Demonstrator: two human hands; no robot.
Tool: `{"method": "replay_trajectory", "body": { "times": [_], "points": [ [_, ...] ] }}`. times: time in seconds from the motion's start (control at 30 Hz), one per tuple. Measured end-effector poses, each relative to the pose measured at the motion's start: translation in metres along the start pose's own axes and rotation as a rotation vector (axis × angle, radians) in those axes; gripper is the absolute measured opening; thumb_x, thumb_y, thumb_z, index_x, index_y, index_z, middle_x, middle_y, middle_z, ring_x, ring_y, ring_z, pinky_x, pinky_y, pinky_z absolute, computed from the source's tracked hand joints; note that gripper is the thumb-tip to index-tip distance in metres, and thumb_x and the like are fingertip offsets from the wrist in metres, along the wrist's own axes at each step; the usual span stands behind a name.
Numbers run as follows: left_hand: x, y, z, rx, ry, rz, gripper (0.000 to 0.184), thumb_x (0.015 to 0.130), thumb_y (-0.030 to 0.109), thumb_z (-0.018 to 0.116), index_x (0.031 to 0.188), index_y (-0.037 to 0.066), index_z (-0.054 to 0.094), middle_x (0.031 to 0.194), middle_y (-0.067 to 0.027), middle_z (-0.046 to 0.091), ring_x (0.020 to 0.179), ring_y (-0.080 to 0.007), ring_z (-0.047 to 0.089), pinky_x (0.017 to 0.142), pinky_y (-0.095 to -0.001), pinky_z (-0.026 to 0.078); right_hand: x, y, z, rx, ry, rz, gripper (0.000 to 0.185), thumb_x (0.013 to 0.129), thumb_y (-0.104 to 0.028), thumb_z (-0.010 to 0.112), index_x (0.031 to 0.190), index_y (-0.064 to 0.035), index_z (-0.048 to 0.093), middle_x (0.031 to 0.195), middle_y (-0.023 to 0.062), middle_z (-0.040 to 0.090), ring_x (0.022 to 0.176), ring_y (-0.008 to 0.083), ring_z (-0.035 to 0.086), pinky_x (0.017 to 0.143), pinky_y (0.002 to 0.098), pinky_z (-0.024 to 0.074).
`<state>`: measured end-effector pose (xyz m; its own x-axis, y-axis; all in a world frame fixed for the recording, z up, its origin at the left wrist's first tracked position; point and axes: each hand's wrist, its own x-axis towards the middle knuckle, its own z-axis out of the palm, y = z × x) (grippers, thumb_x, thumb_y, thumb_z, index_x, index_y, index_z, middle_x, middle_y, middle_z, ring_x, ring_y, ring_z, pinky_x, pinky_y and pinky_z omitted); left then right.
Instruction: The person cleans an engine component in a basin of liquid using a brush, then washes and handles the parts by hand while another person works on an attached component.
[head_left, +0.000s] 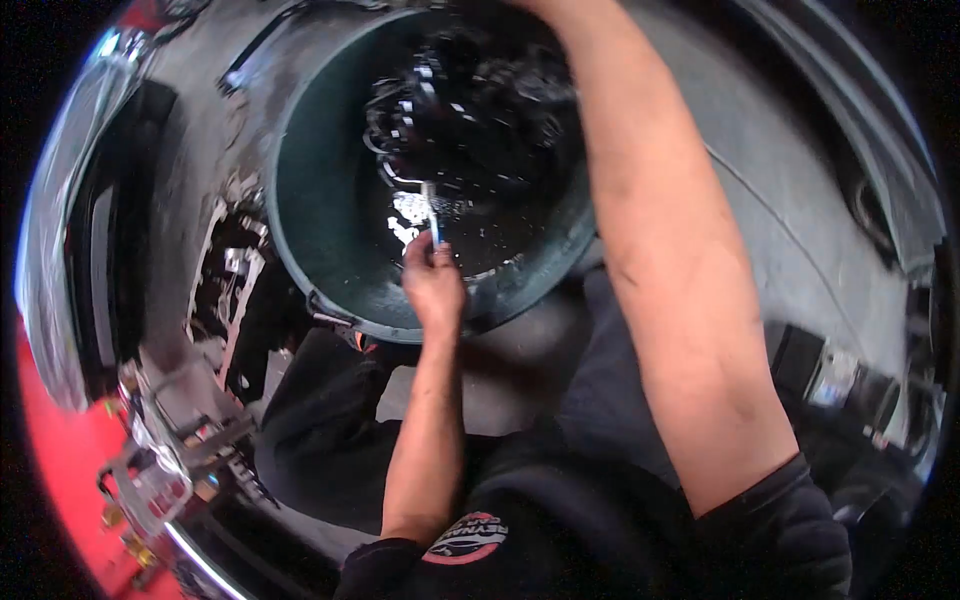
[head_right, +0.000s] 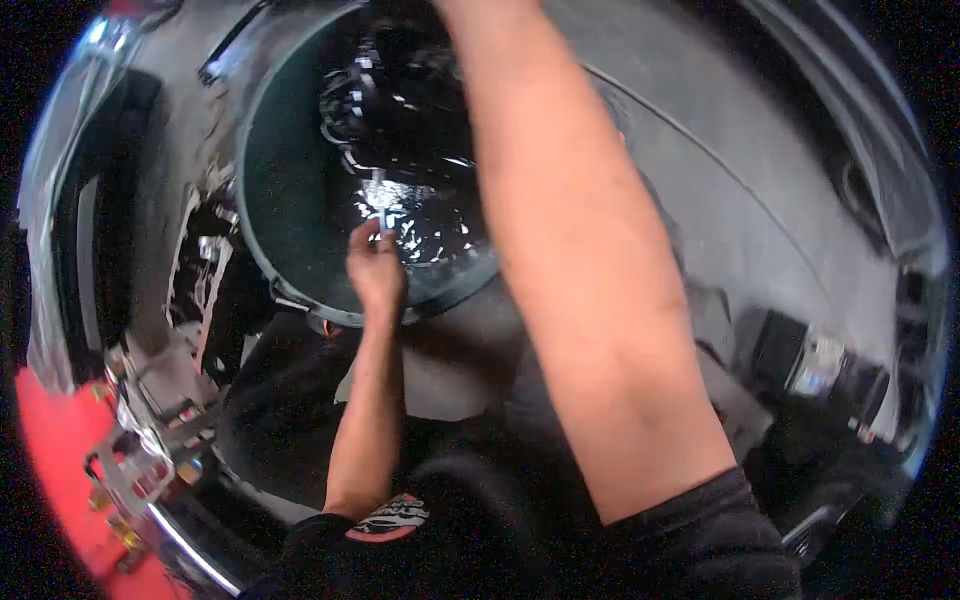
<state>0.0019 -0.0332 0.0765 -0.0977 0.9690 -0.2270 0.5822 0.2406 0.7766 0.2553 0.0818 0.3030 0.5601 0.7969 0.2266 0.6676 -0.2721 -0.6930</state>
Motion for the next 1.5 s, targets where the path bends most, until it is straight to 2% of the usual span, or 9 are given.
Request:
{"method": "replay_trajectory", "body": {
  "times": [0.2,0.27,0.37,0.4,0.73,0.8,1.07,1.27,1.5],
  "points": [
    [0.011,0.049,-0.012,-0.055,0.129,0.005,0.029,0.090,0.011,0.062,0.118,0.002,0.063,0.078,-0.0147,0.067,0.072,-0.0259,0.066,0.073,-0.0384,0.051,0.008,-0.006,-0.007,-0.035,-0.049,-0.169,0.030,0.072,-0.028,0.081,0.089,-0.0027,0.075,0.085,0.0198,0.073,0.078,0.0287,0.071,0.075,0.0378,0.0538],
    [0.026,0.032,0.003,-0.171,0.203,0.078,0.027,0.087,0.009,0.063,0.113,0.000,0.065,0.077,-0.0140,0.068,0.072,-0.0245,0.067,0.072,-0.0386,0.052,0.035,0.035,0.018,-0.051,-0.076,-0.204,0.043,0.075,-0.043,0.080,0.103,-0.0096,0.076,0.095,0.0116,0.075,0.089,0.0217,0.071,0.080,0.0358,0.0543],
    [0.053,0.026,0.025,-0.621,-0.034,-0.457,0.022,0.087,0.010,0.064,0.105,-0.002,0.065,0.079,-0.0111,0.068,0.074,-0.0232,0.065,0.074,-0.0379,0.052,0.036,0.034,0.015,-0.107,-0.061,-0.202,0.041,0.077,-0.039,0.082,0.101,-0.0061,0.076,0.088,0.0079,0.075,0.078,0.0155,0.070,0.074,0.0306,0.0528],
    [0.067,0.020,0.040,-0.737,0.034,-0.391,0.020,0.086,0.012,0.065,0.100,-0.002,0.064,0.080,-0.0117,0.068,0.076,-0.0244,0.065,0.074,-0.0392,0.051,0.037,0.035,0.014,-0.031,-0.118,-0.164,0.039,0.078,-0.036,0.082,0.100,-0.0046,0.076,0.086,0.0070,0.075,0.076,0.0139,0.069,0.073,0.0293,0.0526],
    [0.085,0.006,0.069,-0.530,0.112,-0.148,0.019,0.083,0.012,0.063,0.094,-0.002,0.068,0.083,-0.0178,0.070,0.079,-0.0283,0.068,0.076,-0.0386,0.052,0.035,0.027,0.013,-0.026,-0.097,-0.105,0.047,0.073,-0.044,0.084,0.098,-0.0043,0.077,0.086,0.0078,0.075,0.079,0.0145,0.068,0.077,0.0294,0.0514],
    [0.069,0.023,0.052,-0.368,0.195,0.121,0.016,0.089,0.012,0.064,0.099,0.001,0.066,0.067,-0.0077,0.064,0.057,-0.0158,0.057,0.054,-0.0342,0.047,0.036,0.030,0.012,-0.080,-0.086,-0.105,0.046,0.074,-0.042,0.084,0.098,-0.0040,0.077,0.086,0.0078,0.075,0.078,0.0142,0.068,0.077,0.0286,0.0513],
    [0.058,0.031,0.021,-0.212,0.052,-0.022,0.021,0.088,0.016,0.057,0.101,0.001,0.065,0.094,-0.0264,0.069,0.095,-0.0440,0.066,0.084,-0.0517,0.051,0.038,0.030,0.014,-0.042,-0.077,-0.128,0.038,0.075,-0.034,0.085,0.096,-0.0032,0.077,0.085,0.0061,0.075,0.076,0.0133,0.066,0.076,0.0272,0.0504],
    [0.077,0.054,0.013,0.008,0.074,0.086,0.022,0.090,0.019,0.056,0.104,0.002,0.061,0.089,-0.0264,0.068,0.088,-0.0471,0.066,0.078,-0.0560,0.052,0.029,0.028,0.014,0.003,-0.077,-0.150,0.039,0.075,-0.034,0.085,0.096,-0.0025,0.077,0.088,0.0073,0.075,0.078,0.0137,0.067,0.079,0.0278,0.0507],
    [0.099,0.079,-0.023,0.230,-0.153,0.133,0.027,0.084,0.011,0.054,0.104,0.001,0.068,0.106,-0.0290,0.067,0.105,-0.0441,0.065,0.092,-0.0506,0.051,0.040,0.037,0.017,-0.055,-0.066,-0.183,0.045,0.074,-0.041,0.083,0.098,-0.0035,0.076,0.091,0.0125,0.075,0.083,0.0203,0.070,0.081,0.0319,0.0518]
  ]
}}
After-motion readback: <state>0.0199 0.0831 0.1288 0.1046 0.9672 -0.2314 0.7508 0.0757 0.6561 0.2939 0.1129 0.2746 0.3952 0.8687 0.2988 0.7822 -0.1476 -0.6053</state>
